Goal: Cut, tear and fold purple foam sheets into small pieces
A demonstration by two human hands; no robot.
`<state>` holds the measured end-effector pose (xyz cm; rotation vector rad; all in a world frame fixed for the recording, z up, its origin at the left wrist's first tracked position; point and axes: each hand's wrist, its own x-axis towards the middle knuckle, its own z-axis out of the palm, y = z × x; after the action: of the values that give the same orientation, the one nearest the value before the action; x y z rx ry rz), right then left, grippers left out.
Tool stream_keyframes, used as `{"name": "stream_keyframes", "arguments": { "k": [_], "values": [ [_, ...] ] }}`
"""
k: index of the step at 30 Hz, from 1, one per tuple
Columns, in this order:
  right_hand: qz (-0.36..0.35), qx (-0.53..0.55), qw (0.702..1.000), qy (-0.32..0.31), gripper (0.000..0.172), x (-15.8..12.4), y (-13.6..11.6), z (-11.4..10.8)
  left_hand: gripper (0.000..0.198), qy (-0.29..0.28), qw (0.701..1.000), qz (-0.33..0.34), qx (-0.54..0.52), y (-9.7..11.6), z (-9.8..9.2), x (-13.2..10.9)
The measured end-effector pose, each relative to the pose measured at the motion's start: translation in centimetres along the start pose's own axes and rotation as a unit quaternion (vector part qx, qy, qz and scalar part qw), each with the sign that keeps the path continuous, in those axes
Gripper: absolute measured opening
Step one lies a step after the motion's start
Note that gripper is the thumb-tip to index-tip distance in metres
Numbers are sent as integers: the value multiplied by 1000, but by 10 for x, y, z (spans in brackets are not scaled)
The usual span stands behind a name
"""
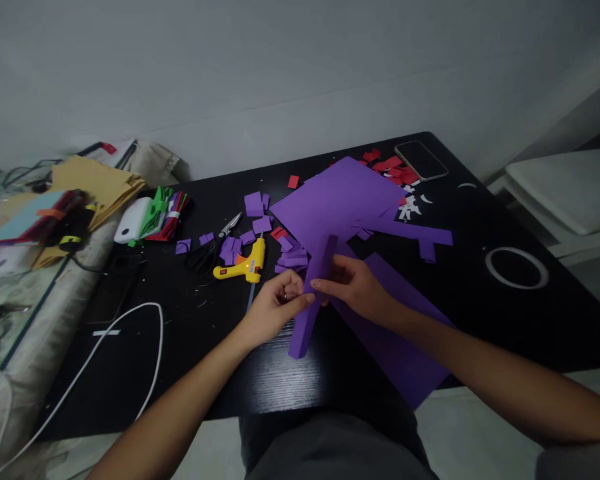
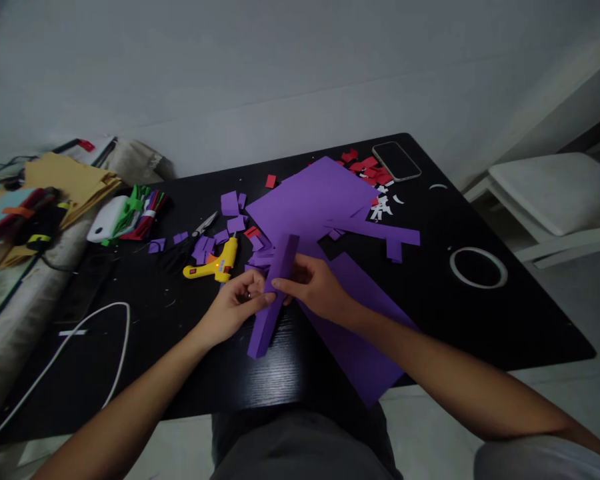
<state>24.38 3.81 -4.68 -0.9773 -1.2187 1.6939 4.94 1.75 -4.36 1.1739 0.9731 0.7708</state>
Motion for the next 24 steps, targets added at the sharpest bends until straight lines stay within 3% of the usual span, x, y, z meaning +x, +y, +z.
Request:
{"name": "stream_keyframes", "arguments": {
  "k": [5,7,10,14,19,21,24],
  "values": [
    [-4,6,1000,-7,25,1,6,0,44,19,998,-2,-55,-5,3,0],
    [1,14,1000,-10,26,1,6,-1,36,19,999,9,-46,-4,2,-1],
    [19,26,999,6,24,3,4,-4,14,-28,999,20,-8,1,-2,-4],
    [59,65,996,7,20,4,1,-7,28,-75,994,60,48,4,-6,-7],
    [93,117,989,-17,26,3,1,-6,19,-49,962,165,211,-2,-8,-3],
    [83,115,990,-7,28,3,-1,-7,10,-38,954,194,225,-4,-8,-2],
    [42,89,995,26,24,3,-5,-10,18,-6,951,214,224,-5,-8,-1]
  ]
}}
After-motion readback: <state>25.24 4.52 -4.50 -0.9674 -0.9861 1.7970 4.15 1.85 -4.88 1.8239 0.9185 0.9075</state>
